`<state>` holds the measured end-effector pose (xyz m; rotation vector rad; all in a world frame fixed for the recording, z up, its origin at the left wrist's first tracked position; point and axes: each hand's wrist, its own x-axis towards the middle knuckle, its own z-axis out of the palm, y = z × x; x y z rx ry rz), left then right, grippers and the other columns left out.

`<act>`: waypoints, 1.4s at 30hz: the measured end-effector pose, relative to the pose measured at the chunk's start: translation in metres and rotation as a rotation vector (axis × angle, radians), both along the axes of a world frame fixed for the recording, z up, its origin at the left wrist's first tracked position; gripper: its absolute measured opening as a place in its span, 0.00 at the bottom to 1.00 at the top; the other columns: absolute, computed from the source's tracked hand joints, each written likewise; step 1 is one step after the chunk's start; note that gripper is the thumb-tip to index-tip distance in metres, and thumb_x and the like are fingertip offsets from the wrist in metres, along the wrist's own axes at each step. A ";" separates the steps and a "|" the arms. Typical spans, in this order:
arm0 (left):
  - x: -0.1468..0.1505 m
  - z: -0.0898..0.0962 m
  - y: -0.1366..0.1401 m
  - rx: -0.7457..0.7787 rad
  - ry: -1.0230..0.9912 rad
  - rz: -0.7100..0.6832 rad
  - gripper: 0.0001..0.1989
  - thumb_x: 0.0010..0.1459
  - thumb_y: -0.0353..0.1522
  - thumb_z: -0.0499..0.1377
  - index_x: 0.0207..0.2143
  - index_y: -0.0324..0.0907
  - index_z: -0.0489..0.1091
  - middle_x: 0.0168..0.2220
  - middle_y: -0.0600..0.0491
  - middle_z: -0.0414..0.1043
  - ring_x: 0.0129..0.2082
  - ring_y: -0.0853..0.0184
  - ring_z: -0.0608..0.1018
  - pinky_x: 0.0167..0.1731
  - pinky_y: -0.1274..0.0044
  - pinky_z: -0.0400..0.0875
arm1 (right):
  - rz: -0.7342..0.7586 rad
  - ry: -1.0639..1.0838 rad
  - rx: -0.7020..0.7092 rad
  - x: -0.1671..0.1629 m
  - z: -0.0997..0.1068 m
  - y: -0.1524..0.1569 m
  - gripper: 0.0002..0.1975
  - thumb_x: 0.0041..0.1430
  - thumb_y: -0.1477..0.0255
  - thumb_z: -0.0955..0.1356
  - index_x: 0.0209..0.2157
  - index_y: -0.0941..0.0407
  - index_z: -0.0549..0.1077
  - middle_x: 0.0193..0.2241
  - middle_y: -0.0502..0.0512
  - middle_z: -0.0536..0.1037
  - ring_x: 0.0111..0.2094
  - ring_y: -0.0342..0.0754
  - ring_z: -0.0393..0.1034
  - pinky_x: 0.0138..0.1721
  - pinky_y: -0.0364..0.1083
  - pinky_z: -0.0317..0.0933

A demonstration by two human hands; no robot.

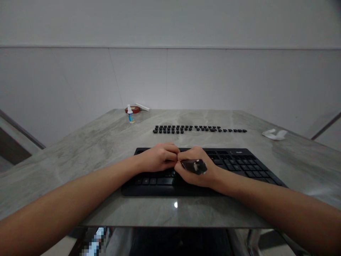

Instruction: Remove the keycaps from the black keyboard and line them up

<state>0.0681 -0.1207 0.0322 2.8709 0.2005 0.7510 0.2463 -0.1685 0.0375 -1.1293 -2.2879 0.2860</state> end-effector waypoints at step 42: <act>-0.002 -0.009 0.002 0.040 -0.381 0.343 0.14 0.60 0.27 0.60 0.48 0.41 0.66 0.39 0.51 0.72 0.37 0.68 0.75 0.40 0.74 0.73 | 0.015 0.468 -0.400 0.017 0.000 0.043 0.16 0.53 0.61 0.67 0.26 0.62 0.74 0.20 0.48 0.66 0.25 0.42 0.59 0.29 0.42 0.52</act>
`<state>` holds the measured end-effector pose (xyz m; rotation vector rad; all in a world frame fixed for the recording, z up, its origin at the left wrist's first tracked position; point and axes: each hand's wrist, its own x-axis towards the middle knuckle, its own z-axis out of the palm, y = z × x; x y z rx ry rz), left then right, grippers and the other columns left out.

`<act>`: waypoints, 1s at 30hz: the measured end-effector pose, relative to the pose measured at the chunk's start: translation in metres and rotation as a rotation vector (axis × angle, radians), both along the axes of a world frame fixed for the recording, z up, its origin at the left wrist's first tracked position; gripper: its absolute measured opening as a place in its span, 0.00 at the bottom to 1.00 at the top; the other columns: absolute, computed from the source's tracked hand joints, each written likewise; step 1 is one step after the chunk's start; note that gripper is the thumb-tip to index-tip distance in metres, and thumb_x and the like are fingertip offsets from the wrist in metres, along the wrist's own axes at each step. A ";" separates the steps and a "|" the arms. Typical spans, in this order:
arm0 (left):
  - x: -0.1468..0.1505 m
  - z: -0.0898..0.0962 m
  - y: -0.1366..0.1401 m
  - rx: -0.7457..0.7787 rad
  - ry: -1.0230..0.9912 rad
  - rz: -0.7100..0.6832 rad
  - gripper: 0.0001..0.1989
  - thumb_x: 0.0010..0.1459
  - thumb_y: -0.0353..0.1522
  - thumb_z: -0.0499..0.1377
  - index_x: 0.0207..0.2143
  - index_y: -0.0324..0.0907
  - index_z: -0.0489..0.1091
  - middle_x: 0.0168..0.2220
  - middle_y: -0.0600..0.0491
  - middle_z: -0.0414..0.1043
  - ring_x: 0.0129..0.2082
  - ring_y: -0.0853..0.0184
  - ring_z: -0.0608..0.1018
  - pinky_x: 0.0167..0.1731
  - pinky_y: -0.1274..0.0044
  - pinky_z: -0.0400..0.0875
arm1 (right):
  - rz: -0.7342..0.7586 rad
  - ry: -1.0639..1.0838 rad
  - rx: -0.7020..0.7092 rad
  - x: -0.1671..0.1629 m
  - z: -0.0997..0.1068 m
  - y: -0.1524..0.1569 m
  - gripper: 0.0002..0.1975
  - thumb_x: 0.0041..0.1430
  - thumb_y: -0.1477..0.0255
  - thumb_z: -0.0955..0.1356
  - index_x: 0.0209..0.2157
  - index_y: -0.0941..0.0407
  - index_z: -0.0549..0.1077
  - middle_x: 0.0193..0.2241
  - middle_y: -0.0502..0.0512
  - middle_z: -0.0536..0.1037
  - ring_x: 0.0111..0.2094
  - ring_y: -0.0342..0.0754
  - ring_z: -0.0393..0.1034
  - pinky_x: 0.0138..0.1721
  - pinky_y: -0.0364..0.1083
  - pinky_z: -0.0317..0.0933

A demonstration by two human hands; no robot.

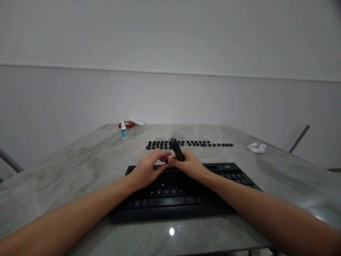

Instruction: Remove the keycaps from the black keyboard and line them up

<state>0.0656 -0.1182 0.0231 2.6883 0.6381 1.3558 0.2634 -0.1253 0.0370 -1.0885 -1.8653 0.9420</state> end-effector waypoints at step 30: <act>0.006 -0.005 0.004 -0.154 0.039 0.090 0.18 0.60 0.29 0.59 0.52 0.42 0.61 0.41 0.51 0.68 0.37 0.69 0.73 0.39 0.73 0.74 | -0.366 -0.280 -0.174 0.021 0.015 0.063 0.11 0.55 0.67 0.66 0.25 0.60 0.68 0.16 0.48 0.64 0.17 0.38 0.54 0.19 0.41 0.48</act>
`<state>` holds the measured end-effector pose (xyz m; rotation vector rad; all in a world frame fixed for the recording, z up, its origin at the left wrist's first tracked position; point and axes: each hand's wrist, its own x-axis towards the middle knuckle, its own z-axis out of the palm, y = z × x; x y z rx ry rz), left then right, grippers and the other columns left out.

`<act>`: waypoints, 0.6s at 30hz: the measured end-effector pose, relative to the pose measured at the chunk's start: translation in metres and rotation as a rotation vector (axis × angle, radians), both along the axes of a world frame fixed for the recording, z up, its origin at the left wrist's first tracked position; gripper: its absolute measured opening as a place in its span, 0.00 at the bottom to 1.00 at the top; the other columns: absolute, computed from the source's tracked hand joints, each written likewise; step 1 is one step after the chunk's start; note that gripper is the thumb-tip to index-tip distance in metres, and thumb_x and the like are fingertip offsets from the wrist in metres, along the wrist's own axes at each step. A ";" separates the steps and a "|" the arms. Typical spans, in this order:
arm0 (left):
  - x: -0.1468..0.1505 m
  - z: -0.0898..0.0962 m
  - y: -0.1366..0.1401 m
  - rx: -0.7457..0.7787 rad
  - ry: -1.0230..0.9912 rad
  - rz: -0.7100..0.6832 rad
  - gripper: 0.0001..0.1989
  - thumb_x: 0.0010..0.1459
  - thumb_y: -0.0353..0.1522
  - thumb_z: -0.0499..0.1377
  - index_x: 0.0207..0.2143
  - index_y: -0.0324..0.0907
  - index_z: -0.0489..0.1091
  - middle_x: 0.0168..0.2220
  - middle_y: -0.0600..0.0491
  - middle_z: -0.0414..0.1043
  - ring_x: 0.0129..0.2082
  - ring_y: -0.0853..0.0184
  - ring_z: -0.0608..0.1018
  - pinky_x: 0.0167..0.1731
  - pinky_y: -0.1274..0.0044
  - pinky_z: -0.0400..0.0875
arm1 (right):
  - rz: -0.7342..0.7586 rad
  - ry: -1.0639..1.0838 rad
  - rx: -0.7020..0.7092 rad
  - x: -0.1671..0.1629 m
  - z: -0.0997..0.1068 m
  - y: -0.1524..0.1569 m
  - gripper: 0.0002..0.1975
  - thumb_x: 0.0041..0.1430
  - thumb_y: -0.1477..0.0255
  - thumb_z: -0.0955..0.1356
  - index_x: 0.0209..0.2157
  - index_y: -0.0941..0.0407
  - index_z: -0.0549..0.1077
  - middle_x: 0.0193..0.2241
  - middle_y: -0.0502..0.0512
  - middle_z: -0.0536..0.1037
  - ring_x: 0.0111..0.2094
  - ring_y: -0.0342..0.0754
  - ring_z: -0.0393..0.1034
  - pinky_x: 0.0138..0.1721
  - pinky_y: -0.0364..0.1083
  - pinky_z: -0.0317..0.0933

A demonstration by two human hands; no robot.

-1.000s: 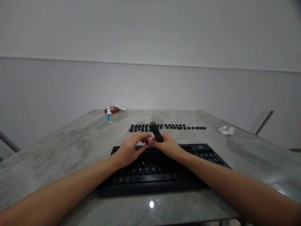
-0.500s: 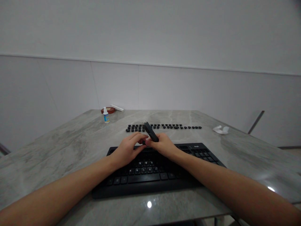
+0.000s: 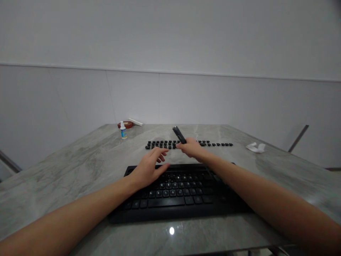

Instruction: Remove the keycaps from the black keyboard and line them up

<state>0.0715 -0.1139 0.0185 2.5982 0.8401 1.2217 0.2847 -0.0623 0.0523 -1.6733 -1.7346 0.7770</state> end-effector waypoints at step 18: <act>0.002 0.006 -0.005 0.037 0.070 0.042 0.12 0.60 0.25 0.55 0.47 0.40 0.65 0.39 0.52 0.70 0.38 0.68 0.72 0.42 0.73 0.70 | -0.010 -0.241 -0.206 0.025 -0.027 0.068 0.06 0.47 0.72 0.67 0.21 0.60 0.67 0.13 0.50 0.61 0.14 0.41 0.53 0.15 0.42 0.47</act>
